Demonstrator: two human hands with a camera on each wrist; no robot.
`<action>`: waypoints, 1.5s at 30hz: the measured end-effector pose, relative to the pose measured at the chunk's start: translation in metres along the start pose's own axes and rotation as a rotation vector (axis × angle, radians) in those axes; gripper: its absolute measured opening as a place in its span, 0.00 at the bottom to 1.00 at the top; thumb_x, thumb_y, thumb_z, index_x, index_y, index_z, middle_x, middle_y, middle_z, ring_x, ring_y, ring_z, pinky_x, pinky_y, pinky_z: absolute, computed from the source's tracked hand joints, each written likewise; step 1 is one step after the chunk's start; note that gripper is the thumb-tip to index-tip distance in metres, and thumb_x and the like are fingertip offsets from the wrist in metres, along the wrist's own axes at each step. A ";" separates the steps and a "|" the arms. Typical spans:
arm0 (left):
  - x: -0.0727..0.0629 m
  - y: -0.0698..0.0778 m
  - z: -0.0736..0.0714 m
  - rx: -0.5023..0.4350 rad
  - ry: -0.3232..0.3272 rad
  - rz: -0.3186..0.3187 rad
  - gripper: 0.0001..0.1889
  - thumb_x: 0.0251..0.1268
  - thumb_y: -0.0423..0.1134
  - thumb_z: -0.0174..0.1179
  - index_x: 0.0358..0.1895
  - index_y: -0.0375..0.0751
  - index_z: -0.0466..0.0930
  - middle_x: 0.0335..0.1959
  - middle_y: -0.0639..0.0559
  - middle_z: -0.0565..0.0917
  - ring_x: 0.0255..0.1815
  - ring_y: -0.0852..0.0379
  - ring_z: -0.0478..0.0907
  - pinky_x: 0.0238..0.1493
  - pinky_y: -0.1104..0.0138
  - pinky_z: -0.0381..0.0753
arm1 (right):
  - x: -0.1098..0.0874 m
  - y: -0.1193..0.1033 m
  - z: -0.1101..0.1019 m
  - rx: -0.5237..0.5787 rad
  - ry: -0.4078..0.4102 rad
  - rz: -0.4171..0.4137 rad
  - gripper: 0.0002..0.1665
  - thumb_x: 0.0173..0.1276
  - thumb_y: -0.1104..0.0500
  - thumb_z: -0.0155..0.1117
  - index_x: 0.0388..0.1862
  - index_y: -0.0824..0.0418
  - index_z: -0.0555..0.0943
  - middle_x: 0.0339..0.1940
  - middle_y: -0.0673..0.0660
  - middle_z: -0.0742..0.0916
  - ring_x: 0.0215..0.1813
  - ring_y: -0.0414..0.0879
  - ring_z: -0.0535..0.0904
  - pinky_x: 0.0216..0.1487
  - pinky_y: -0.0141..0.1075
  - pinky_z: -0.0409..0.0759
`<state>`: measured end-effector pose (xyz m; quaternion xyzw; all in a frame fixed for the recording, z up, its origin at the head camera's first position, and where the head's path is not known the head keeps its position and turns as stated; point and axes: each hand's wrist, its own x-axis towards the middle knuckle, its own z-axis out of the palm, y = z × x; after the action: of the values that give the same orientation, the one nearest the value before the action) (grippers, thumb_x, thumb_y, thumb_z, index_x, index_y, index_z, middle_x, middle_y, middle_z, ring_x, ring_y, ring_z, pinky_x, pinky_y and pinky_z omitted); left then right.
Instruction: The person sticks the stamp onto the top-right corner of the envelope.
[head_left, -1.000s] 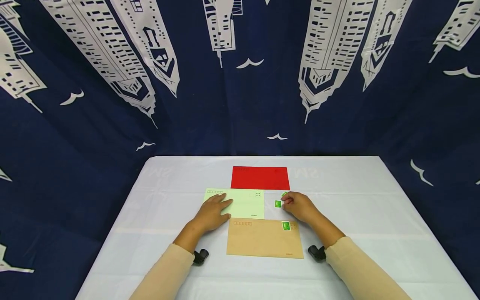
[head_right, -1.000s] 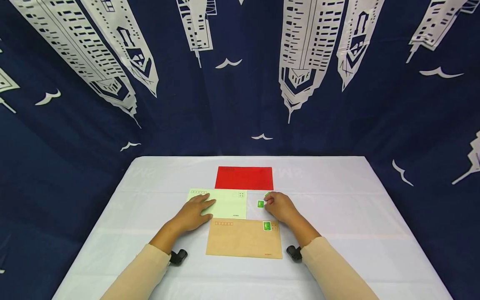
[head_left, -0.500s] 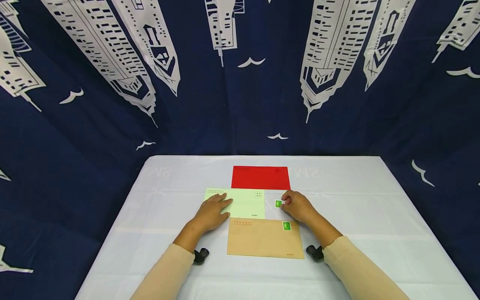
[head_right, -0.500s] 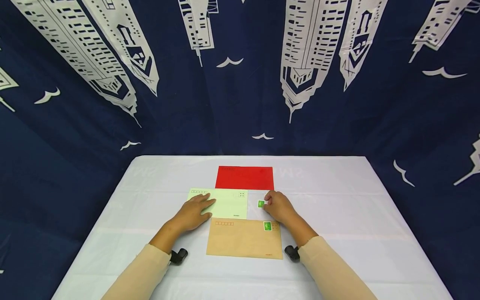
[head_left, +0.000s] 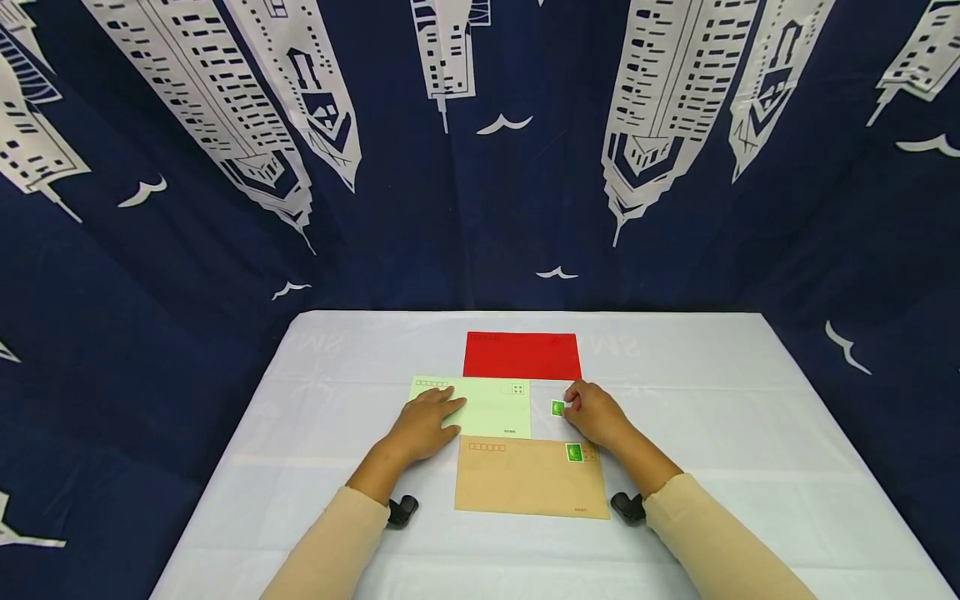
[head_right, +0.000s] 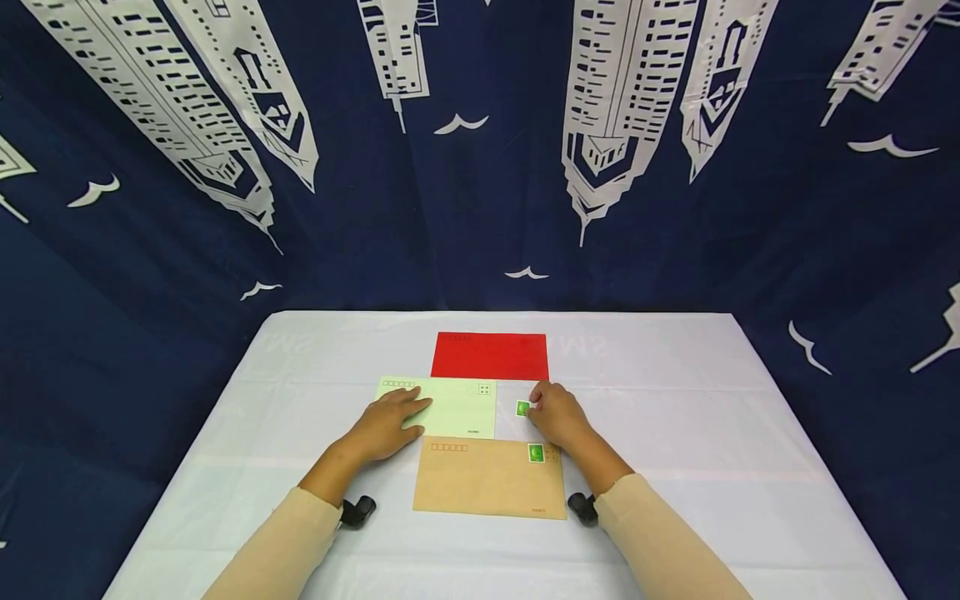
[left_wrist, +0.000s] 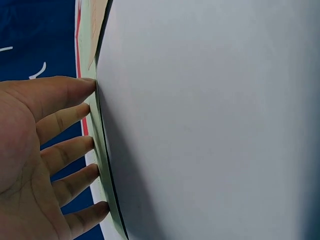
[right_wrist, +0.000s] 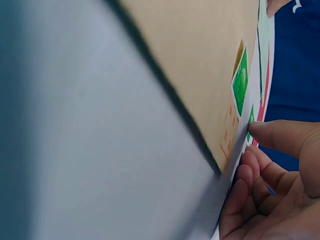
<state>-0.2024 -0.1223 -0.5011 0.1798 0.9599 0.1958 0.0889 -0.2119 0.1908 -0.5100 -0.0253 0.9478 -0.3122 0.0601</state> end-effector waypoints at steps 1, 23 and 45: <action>0.000 0.000 0.000 -0.002 0.000 0.000 0.27 0.71 0.45 0.62 0.71 0.47 0.74 0.78 0.43 0.67 0.81 0.40 0.58 0.78 0.41 0.58 | 0.000 0.000 0.000 0.001 0.000 0.002 0.09 0.67 0.64 0.66 0.44 0.65 0.78 0.33 0.57 0.79 0.35 0.47 0.75 0.38 0.35 0.73; -0.001 -0.001 0.001 0.006 0.007 0.011 0.27 0.70 0.44 0.63 0.71 0.47 0.74 0.77 0.43 0.67 0.80 0.40 0.59 0.77 0.40 0.60 | 0.003 0.002 0.002 0.042 0.036 0.053 0.02 0.69 0.66 0.59 0.38 0.65 0.78 0.29 0.56 0.80 0.35 0.47 0.75 0.35 0.33 0.72; 0.000 0.000 0.000 0.005 -0.001 -0.002 0.27 0.71 0.44 0.62 0.71 0.49 0.74 0.78 0.44 0.66 0.81 0.40 0.58 0.78 0.40 0.59 | -0.004 -0.003 -0.007 0.138 -0.014 0.102 0.04 0.69 0.60 0.61 0.38 0.61 0.80 0.32 0.55 0.81 0.37 0.47 0.75 0.36 0.33 0.73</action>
<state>-0.2025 -0.1224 -0.5008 0.1789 0.9606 0.1933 0.0891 -0.2085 0.1925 -0.5023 0.0251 0.9237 -0.3729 0.0842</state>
